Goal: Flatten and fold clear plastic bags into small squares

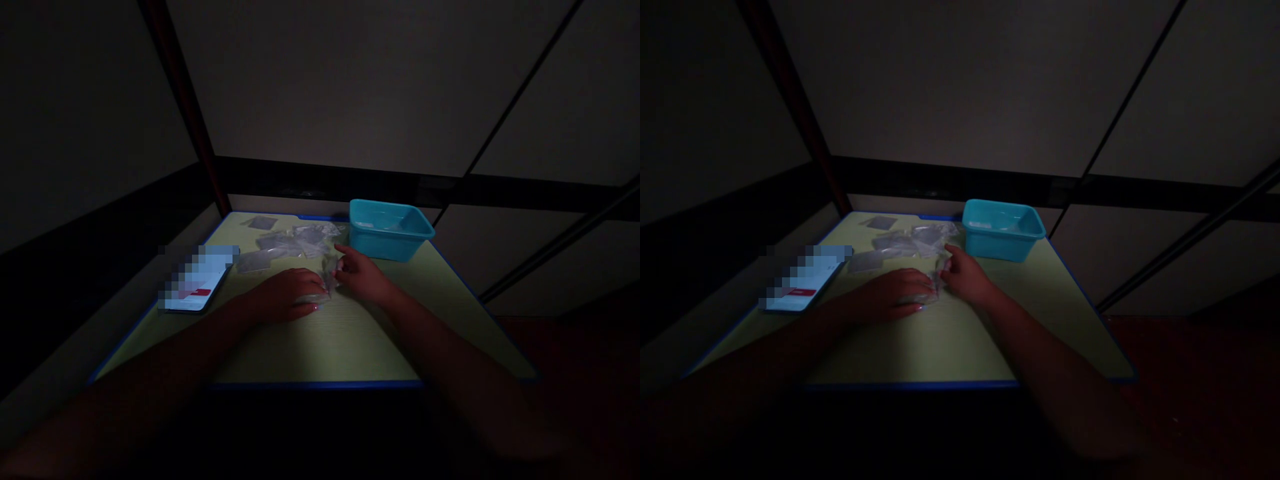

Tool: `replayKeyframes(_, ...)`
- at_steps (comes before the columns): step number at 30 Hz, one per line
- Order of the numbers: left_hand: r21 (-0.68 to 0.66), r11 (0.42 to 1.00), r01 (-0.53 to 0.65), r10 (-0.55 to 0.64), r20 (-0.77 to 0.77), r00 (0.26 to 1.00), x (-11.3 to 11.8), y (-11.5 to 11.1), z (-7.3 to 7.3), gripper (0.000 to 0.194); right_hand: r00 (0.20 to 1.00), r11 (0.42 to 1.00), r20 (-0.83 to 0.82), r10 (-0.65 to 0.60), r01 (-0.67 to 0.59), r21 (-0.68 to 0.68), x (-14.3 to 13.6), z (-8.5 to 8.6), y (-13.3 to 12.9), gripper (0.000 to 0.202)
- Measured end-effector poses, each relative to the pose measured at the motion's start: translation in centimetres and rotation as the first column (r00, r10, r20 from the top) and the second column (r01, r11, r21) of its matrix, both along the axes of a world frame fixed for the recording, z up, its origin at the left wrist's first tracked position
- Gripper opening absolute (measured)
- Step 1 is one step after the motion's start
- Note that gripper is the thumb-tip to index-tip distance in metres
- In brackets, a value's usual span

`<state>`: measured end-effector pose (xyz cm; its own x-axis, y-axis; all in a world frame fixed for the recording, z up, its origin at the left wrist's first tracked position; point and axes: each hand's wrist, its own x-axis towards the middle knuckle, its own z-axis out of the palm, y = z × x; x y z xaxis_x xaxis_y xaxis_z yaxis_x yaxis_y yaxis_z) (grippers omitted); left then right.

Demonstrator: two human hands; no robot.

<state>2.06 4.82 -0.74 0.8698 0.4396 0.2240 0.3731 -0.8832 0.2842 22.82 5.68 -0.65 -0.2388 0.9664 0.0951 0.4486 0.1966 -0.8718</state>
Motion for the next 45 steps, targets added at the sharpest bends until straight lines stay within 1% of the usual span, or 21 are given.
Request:
replayKeyframes(3, 0.001, 1.000, 0.001, -0.001, 0.021, 1.000, 0.0, 0.0, 0.0, 0.029, 0.994, 0.998, -0.096, 0.053, -0.051, 0.024, -0.4, -0.3, -0.2, 0.062)
replayKeyframes(7, 0.002, 1.000, 0.004, -0.004, 0.048, 0.999, 0.1, 0.0, -0.1, 0.028, 0.978, 0.993, -0.178, 0.110, -0.099, 0.071, -0.7, -0.7, -0.2, 0.057)
replayKeyframes(12, -0.035, 0.999, 0.020, -0.017, 0.100, 0.995, 0.2, -0.1, -0.3, 0.025, 0.965, 0.987, -0.219, 0.144, -0.123, 0.104, -0.6, -1.2, 0.0, 0.057)
replayKeyframes(14, -0.060, 0.998, 0.019, -0.009, 0.159, 0.987, 0.2, 0.0, -0.3, 0.023, 0.965, 0.986, -0.222, 0.143, -0.120, 0.112, -0.6, -1.2, 0.1, 0.056)
replayKeyframes(15, -0.070, 0.998, -0.002, 0.016, 0.200, 0.980, 0.2, 0.1, -0.3, 0.021, 0.965, 0.987, -0.222, 0.141, -0.118, 0.113, -0.5, -1.2, 0.1, 0.056)
replayKeyframes(16, -0.086, 0.995, -0.046, 0.066, 0.249, 0.966, 0.2, 0.1, -0.3, 0.020, 0.965, 0.987, -0.222, 0.139, -0.115, 0.114, -0.5, -1.2, 0.1, 0.056)
replayKeyframes(18, -0.179, 0.968, -0.176, 0.229, 0.345, 0.910, 0.3, 0.3, -0.2, 0.024, 0.967, 0.987, -0.218, 0.133, -0.110, 0.116, -0.5, -1.1, 0.1, 0.056)
replayKeyframes(19, -0.274, 0.933, -0.235, 0.329, 0.379, 0.865, 0.4, 0.4, -0.2, 0.027, 0.968, 0.987, -0.213, 0.132, -0.109, 0.118, -0.4, -1.1, 0.1, 0.056)
replayKeyframes(20, -0.399, 0.876, -0.269, 0.430, 0.398, 0.810, 0.5, 0.5, -0.1, 0.030, 0.969, 0.987, -0.208, 0.131, -0.108, 0.121, -0.5, -1.1, 0.1, 0.055)
replayKeyframes(21, -0.538, 0.799, -0.268, 0.522, 0.401, 0.753, 0.6, 0.5, 0.0, 0.032, 0.970, 0.986, -0.204, 0.130, -0.106, 0.125, -0.5, -1.1, 0.1, 0.055)
replayKeyframes(23, -0.773, 0.612, -0.169, 0.653, 0.373, 0.659, 0.8, 0.5, 0.1, 0.034, 0.972, 0.985, -0.194, 0.134, -0.109, 0.132, -0.5, -1.1, 0.1, 0.056)
replayKeyframes(24, -0.847, 0.522, -0.097, 0.696, 0.357, 0.623, 0.9, 0.5, 0.1, 0.035, 0.973, 0.984, -0.187, 0.137, -0.112, 0.138, -0.6, -1.1, 0.1, 0.056)
replayKeyframes(25, -0.896, 0.444, -0.023, 0.724, 0.343, 0.598, 1.0, 0.5, 0.2, 0.036, 0.974, 0.983, -0.179, 0.140, -0.114, 0.145, -0.6, -1.2, 0.1, 0.057)
replayKeyframes(27, -0.947, 0.305, 0.099, 0.757, 0.304, 0.579, 1.1, 0.5, 0.3, 0.039, 0.975, 0.980, -0.165, 0.147, -0.120, 0.161, -0.6, -1.2, 0.1, 0.057)
replayKeyframes(29, -0.968, 0.171, 0.182, 0.770, 0.246, 0.589, 1.2, 0.5, 0.4, 0.042, 0.976, 0.977, -0.157, 0.152, -0.124, 0.172, -0.7, -1.3, 0.1, 0.057)
replayKeyframes(31, -0.973, 0.060, 0.224, 0.773, 0.187, 0.607, 1.2, 0.6, 0.6, 0.045, 0.976, 0.976, -0.152, 0.156, -0.129, 0.176, -0.6, -1.3, 0.1, 0.057)
replayKeyframes(33, -0.972, -0.013, 0.234, 0.782, 0.136, 0.608, 1.2, 0.6, 0.9, 0.049, 0.976, 0.975, -0.148, 0.160, -0.133, 0.179, -0.6, -1.4, 0.1, 0.057)
replayKeyframes(35, -0.970, -0.057, 0.235, 0.788, 0.101, 0.607, 1.2, 0.7, 1.1, 0.052, 0.976, 0.974, -0.144, 0.161, -0.134, 0.185, -0.6, -1.4, 0.1, 0.057)
replayKeyframes(37, -0.967, -0.080, 0.243, 0.780, 0.091, 0.619, 1.2, 0.7, 1.3, 0.054, 0.977, 0.972, -0.138, 0.162, -0.134, 0.192, -0.6, -1.3, 0.1, 0.057)
replayKeyframes(40, -0.962, -0.099, 0.255, 0.757, 0.094, 0.646, 1.0, 0.8, 1.3, 0.056, 0.978, 0.970, -0.128, 0.163, -0.135, 0.204, -0.6, -1.3, 0.0, 0.056)
replayKeyframes(45, -0.961, -0.144, 0.238, 0.736, 0.056, 0.674, 1.0, 1.1, 1.0, 0.060, 0.979, 0.965, -0.113, 0.172, -0.144, 0.220, -0.8, -1.1, -0.1, 0.055)
